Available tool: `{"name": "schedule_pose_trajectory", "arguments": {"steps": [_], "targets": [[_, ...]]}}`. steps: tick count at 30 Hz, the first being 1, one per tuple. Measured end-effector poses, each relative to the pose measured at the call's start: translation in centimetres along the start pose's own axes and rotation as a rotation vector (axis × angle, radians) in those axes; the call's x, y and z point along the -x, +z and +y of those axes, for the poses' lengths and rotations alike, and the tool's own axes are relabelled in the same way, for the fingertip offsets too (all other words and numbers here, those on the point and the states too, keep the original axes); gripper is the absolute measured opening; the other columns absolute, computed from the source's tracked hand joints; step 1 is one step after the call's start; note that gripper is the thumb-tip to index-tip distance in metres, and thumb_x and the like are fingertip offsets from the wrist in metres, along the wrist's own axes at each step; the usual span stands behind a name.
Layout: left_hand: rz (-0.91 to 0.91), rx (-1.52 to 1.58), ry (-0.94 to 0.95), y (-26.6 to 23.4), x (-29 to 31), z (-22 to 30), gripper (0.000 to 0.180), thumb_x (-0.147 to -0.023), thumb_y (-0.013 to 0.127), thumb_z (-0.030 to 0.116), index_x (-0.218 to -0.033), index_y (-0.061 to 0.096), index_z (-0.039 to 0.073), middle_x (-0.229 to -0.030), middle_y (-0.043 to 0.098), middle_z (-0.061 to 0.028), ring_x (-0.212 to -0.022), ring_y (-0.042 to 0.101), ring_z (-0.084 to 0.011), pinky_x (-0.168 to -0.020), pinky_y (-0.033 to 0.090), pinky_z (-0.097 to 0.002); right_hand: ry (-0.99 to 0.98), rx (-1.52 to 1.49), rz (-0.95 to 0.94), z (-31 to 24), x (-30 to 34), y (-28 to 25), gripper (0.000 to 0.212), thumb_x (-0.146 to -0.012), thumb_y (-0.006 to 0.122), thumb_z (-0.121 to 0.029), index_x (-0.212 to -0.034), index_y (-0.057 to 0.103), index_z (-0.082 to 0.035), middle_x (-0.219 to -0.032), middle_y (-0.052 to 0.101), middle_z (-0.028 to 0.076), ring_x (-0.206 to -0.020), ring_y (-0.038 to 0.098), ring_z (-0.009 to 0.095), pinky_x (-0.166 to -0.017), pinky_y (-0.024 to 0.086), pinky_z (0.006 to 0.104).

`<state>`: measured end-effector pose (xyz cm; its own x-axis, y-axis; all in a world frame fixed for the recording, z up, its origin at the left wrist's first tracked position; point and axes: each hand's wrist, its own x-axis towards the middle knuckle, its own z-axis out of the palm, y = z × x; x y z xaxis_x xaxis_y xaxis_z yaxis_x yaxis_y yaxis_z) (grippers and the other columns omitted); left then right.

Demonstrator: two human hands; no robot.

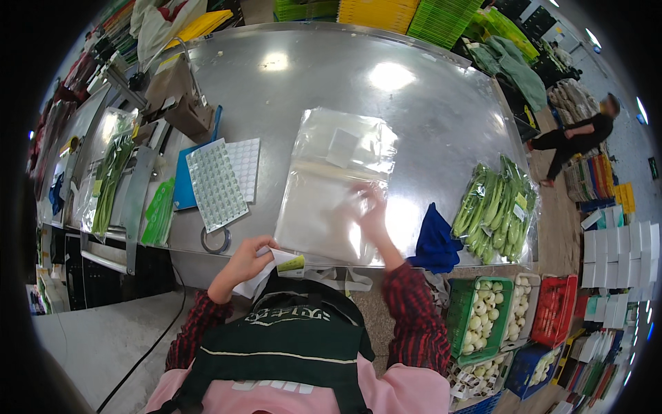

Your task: The person applies stickers to plastic packaging on a metal table and then places bundles of green onions into the labeled bags.

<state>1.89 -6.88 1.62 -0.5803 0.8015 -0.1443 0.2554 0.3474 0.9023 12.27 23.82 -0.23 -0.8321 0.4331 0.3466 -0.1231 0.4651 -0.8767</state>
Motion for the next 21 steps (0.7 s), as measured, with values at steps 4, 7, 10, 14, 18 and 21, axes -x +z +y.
{"name": "schedule_pose_trajectory", "arguments": {"steps": [4,7,10,14,18,21], "targets": [[0.058,-0.288,0.113,-0.4,-0.9,-0.6,0.024,-0.080,0.065,0.008,-0.104,0.065,0.003,-0.076,0.066,-0.0116,-0.065,0.062,-0.0273,-0.062,0.048,-0.0353,0.257,-0.048,-0.540,-6.6,5.8,6.7,0.032,-0.077,0.080,-0.022,-0.098,0.069,-0.002,-0.075,0.067,0.011,-0.067,0.064,0.017,-0.066,0.051,0.0324],[0.147,-0.012,0.423,0.2,-2.5,2.6,0.039,-0.079,0.067,0.003,-0.118,0.064,0.006,-0.067,0.061,-0.0071,-0.057,0.057,-0.0209,-0.059,0.048,-0.0339,0.173,-0.078,-0.379,-6.5,6.2,7.9,0.027,-0.076,0.079,-0.022,-0.092,0.068,-0.004,-0.073,0.065,0.009,-0.068,0.062,0.023,-0.067,0.047,0.0361],[0.020,0.075,0.019,-0.4,-1.9,6.2,0.052,-0.078,0.067,-0.002,-0.129,0.060,0.008,-0.064,0.055,-0.0038,-0.061,0.054,-0.0142,-0.062,0.048,-0.0307,-0.158,0.005,-0.296,-8.3,4.0,6.5,0.019,-0.074,0.078,-0.021,-0.082,0.066,-0.009,-0.075,0.061,0.005,-0.074,0.058,0.025,-0.075,0.041,0.0360],[-0.016,-0.030,-0.074,-0.6,-0.7,3.3,0.047,-0.078,0.064,-0.001,-0.124,0.061,0.006,-0.074,0.065,-0.0090,-0.072,0.061,-0.0145,-0.070,0.049,-0.0314,-0.263,0.183,-0.160,-6.4,0.9,4.7,0.012,-0.076,0.075,-0.016,-0.081,0.066,-0.010,-0.076,0.063,0.003,-0.077,0.059,0.023,-0.077,0.039,0.0354],[-0.074,-0.019,0.121,1.2,0.7,-2.9,0.030,-0.076,0.061,0.002,-0.105,0.067,0.002,-0.080,0.069,-0.0135,-0.078,0.067,-0.0199,-0.073,0.050,-0.0329,-0.204,0.495,-0.131,0.6,-1.5,3.8,0.016,-0.073,0.073,-0.013,-0.086,0.064,-0.009,-0.079,0.064,0.005,-0.082,0.061,0.024,-0.078,0.042,0.0376],[-0.131,-0.068,0.043,0.9,0.7,-1.6,0.018,-0.073,0.060,0.004,-0.089,0.065,0.000,-0.079,0.068,-0.0142,-0.076,0.067,-0.0229,-0.071,0.050,-0.0329,0.020,0.727,-0.265,7.8,1.9,4.6,0.081,-0.071,0.076,-0.018,-0.142,0.039,-0.004,-0.120,0.054,0.020,-0.101,0.058,0.037,-0.089,0.046,0.0466]]}}
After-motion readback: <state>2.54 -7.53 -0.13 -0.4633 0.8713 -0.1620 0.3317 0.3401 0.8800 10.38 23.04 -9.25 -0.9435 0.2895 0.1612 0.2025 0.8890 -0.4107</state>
